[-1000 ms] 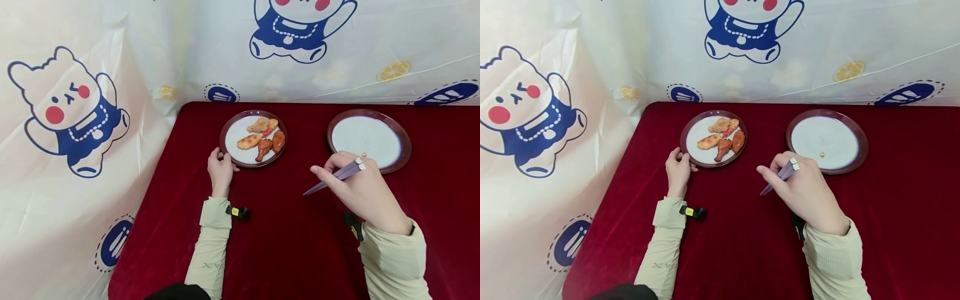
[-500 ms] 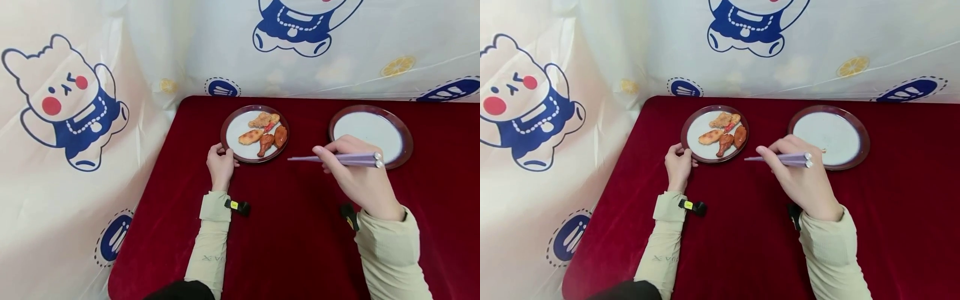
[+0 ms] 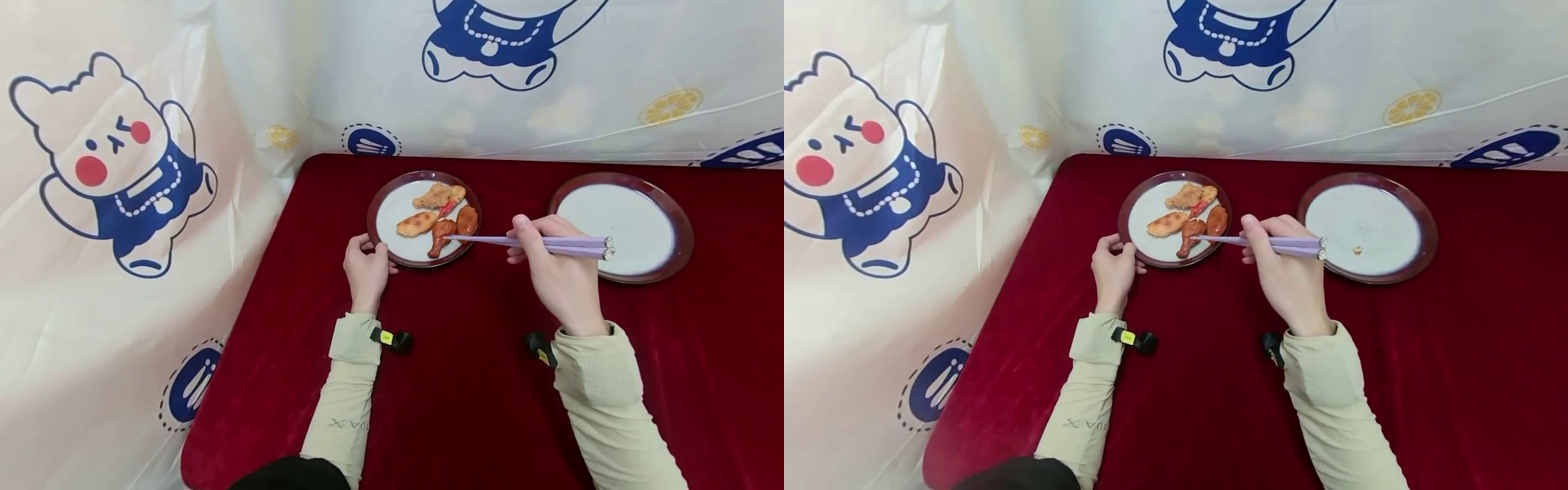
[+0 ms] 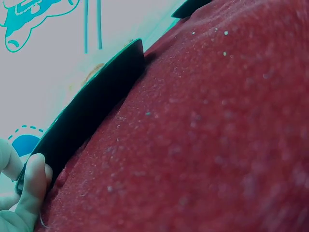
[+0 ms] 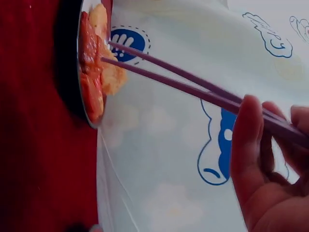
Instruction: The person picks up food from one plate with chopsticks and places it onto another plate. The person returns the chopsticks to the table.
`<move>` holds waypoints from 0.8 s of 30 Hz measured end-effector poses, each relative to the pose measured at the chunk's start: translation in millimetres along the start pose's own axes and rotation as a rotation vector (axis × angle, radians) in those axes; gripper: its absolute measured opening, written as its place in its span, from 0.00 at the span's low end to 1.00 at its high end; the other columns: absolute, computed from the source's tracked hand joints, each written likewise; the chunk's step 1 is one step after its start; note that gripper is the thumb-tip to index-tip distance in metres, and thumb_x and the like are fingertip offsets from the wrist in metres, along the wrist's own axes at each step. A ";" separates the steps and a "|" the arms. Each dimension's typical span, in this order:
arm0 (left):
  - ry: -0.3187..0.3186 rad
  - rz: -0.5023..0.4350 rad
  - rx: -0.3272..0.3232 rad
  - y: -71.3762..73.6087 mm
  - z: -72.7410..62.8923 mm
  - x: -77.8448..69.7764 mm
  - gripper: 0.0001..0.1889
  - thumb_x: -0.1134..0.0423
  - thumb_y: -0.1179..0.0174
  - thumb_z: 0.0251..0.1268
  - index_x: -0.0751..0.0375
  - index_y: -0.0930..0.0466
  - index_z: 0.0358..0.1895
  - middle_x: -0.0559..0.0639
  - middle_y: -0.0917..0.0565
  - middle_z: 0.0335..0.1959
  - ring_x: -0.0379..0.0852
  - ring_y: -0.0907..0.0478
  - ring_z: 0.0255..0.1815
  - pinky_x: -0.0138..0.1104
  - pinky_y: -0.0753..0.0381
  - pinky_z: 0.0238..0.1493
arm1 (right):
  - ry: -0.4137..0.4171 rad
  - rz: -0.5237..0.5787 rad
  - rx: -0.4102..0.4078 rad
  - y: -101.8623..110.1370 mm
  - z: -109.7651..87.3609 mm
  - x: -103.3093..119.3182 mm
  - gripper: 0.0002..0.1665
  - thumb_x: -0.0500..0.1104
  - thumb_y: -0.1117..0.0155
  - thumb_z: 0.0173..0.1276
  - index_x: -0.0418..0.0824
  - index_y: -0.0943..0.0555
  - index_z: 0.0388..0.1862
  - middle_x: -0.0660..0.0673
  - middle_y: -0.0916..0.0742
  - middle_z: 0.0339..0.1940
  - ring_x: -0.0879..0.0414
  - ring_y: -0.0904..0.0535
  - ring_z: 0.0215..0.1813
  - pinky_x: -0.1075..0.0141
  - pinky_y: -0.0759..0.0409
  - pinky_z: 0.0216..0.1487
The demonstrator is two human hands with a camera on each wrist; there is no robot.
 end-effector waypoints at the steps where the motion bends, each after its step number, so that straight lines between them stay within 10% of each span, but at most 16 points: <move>1: 0.003 0.000 0.000 -0.1 0.0 0.7 0.17 0.68 0.50 0.63 0.64 0.30 0.56 0.55 0.27 0.45 0.43 0.23 0.16 0.36 0.13 0.23 | -0.033 0.016 0.000 -1.5 0.1 -5.1 0.21 0.50 0.42 0.71 0.33 0.15 0.34 0.62 0.16 0.24 0.69 0.17 0.23 0.77 0.16 0.29; 8: 0.000 0.014 0.001 -0.9 1.3 0.9 0.17 0.68 0.50 0.63 0.62 0.30 0.56 0.55 0.28 0.44 0.43 0.23 0.15 0.36 0.14 0.21 | -0.160 0.112 -0.090 -8.7 -1.1 -25.1 0.24 0.53 0.43 0.71 0.31 0.15 0.32 0.62 0.15 0.22 0.67 0.18 0.21 0.74 0.15 0.27; 24: 0.000 0.000 -0.005 -2.5 2.7 -0.3 0.17 0.68 0.51 0.62 0.64 0.30 0.55 0.55 0.27 0.44 0.43 0.23 0.15 0.36 0.14 0.21 | -0.150 0.146 -0.174 -19.3 -10.1 -24.6 0.27 0.54 0.43 0.71 0.31 0.16 0.31 0.62 0.16 0.23 0.66 0.18 0.23 0.75 0.15 0.30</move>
Point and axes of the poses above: each hand's wrist, its own z-axis towards the middle knuckle, its own y-axis out of the back of the hand, x = y × z, the point moved 10 cm from there along z, towards the middle knuckle
